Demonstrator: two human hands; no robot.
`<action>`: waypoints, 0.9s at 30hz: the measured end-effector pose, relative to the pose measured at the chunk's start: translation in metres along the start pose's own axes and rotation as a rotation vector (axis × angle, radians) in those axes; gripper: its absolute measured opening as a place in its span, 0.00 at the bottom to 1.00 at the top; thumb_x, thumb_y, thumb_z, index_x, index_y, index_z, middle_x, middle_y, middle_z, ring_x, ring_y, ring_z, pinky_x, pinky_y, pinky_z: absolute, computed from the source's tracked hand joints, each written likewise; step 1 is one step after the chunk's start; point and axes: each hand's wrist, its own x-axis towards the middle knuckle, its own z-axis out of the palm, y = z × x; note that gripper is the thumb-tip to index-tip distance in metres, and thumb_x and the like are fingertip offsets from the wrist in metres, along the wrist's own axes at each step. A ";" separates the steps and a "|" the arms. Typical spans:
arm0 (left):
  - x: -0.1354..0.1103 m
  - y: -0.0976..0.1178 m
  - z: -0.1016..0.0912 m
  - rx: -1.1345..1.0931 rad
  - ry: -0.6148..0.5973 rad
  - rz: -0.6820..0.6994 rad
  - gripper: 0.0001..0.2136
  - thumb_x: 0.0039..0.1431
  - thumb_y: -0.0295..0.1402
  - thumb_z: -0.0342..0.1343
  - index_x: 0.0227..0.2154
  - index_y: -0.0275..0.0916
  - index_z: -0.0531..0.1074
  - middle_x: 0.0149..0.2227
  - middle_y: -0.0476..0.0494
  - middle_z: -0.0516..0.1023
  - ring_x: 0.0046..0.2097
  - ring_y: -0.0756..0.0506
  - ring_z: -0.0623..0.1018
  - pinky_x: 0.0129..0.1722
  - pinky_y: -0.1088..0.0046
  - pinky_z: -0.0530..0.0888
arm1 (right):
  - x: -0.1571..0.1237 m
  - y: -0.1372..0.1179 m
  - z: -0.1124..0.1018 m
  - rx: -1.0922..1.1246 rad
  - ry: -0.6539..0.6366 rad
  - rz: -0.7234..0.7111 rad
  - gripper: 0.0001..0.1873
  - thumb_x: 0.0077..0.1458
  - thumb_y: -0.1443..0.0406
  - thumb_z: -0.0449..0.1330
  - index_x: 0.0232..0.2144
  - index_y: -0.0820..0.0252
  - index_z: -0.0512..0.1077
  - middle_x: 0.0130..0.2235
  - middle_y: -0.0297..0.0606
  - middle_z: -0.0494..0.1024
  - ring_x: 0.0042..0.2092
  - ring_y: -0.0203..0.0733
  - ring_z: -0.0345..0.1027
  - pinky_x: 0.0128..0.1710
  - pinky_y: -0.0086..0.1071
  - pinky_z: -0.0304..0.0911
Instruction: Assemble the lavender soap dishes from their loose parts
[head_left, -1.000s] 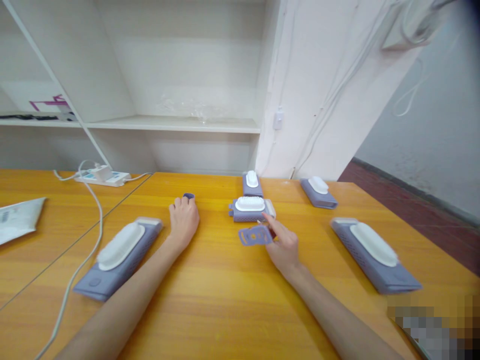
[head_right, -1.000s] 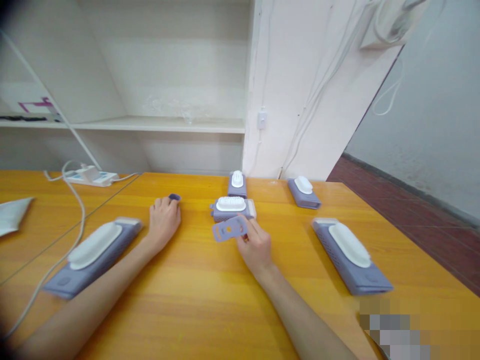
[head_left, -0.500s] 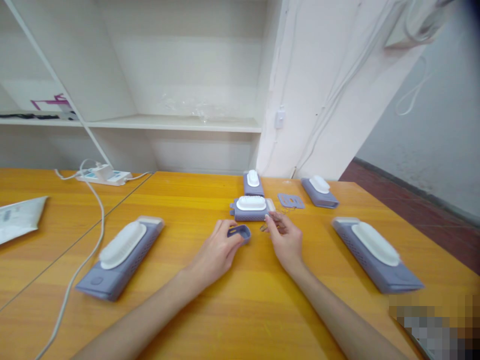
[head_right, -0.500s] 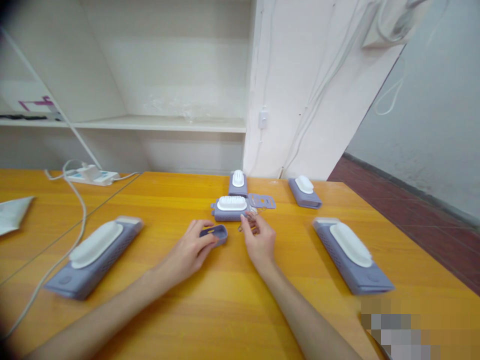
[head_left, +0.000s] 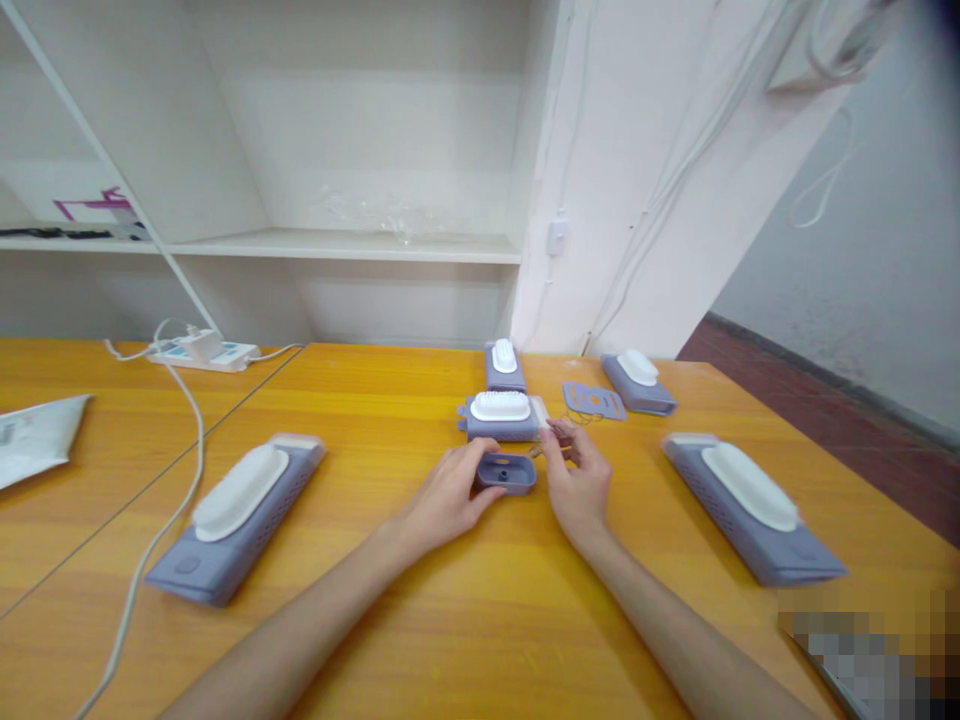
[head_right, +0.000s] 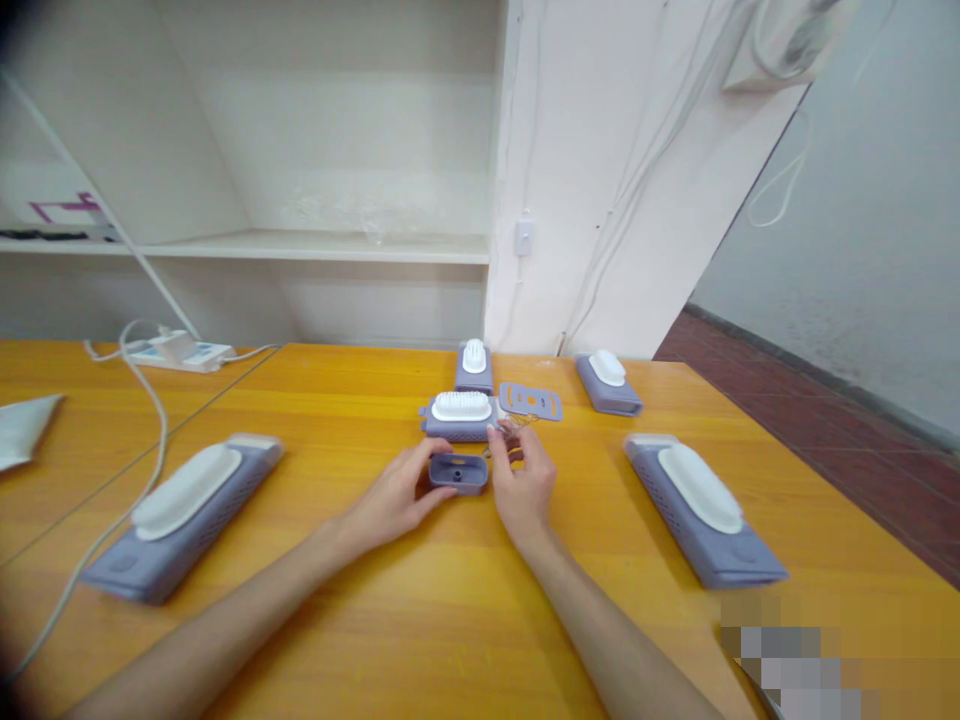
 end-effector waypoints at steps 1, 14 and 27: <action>-0.001 -0.001 0.001 -0.027 0.005 -0.020 0.21 0.55 0.34 0.56 0.51 0.43 0.60 0.48 0.41 0.72 0.49 0.42 0.72 0.49 0.63 0.69 | 0.000 0.000 0.000 -0.005 0.004 -0.007 0.15 0.54 0.57 0.57 0.38 0.63 0.73 0.35 0.41 0.77 0.33 0.39 0.70 0.31 0.31 0.66; 0.000 0.000 0.009 -0.227 0.014 0.027 0.25 0.53 0.29 0.57 0.54 0.43 0.57 0.52 0.40 0.70 0.52 0.43 0.71 0.53 0.64 0.67 | -0.009 -0.006 0.002 -0.028 -0.169 -0.233 0.06 0.55 0.64 0.59 0.36 0.57 0.73 0.34 0.35 0.75 0.38 0.39 0.70 0.41 0.35 0.65; 0.000 0.001 0.010 -0.202 0.029 0.042 0.26 0.53 0.29 0.57 0.54 0.43 0.56 0.53 0.42 0.68 0.53 0.44 0.70 0.53 0.65 0.67 | -0.010 -0.006 0.003 -0.045 -0.220 -0.264 0.05 0.53 0.64 0.61 0.34 0.57 0.72 0.33 0.36 0.75 0.37 0.40 0.68 0.40 0.35 0.64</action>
